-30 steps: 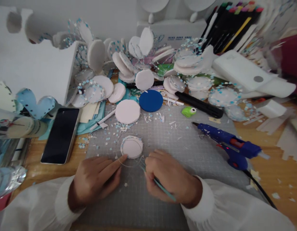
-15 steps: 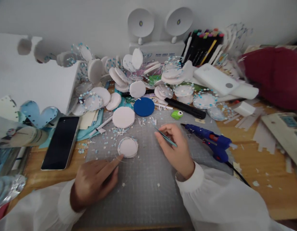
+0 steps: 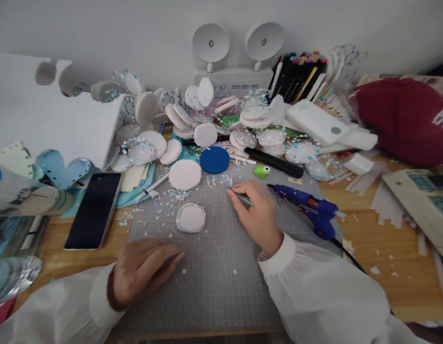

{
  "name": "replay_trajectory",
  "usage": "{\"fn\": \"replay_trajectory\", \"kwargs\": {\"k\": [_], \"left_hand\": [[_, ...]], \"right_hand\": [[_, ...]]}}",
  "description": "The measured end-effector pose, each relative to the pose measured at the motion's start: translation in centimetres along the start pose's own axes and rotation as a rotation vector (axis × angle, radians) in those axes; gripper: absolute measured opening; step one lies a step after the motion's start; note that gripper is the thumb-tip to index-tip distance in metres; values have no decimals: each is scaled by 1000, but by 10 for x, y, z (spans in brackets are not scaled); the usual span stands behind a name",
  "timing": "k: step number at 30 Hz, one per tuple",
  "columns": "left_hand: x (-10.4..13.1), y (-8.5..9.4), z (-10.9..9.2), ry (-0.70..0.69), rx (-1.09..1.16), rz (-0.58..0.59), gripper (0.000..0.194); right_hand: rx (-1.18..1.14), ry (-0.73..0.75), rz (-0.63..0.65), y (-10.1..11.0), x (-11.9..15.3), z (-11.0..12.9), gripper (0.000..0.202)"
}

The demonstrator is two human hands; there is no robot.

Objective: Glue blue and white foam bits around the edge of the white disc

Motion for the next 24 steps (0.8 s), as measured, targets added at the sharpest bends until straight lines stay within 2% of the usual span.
{"fn": "replay_trajectory", "kwargs": {"k": [10, 15, 19, 21, 22, 24], "left_hand": [[-2, 2, -2, -40, -31, 23, 26], [-6, 4, -4, -63, 28, 40, 22], [-15, 3, 4, -31, 105, 4, 12], [10, 3, 8, 5, 128, -10, 12], [36, 4, 6, 33, 115, -36, 13], [112, 10, -8, 107, 29, -23, 20]], "right_hand": [[100, -30, 13, 1, 0, 0, 4], [100, -77, -63, 2, 3, 1, 4], [39, -102, -124, 6, 5, 7, 3], [14, -111, -142, 9, 6, 9, 4], [10, -118, -145, 10, 6, 10, 4], [8, -132, -137, 11, 6, 9, 4]]}}
Point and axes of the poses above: each hand's wrist, its own x-axis away from the middle knuckle, its own y-axis out of the back of the hand, z = x × y, the point moved 2 cm from there along -x, towards the middle knuckle, and after that the axes turned 8 degrees about -z, right-handed, at the moved point
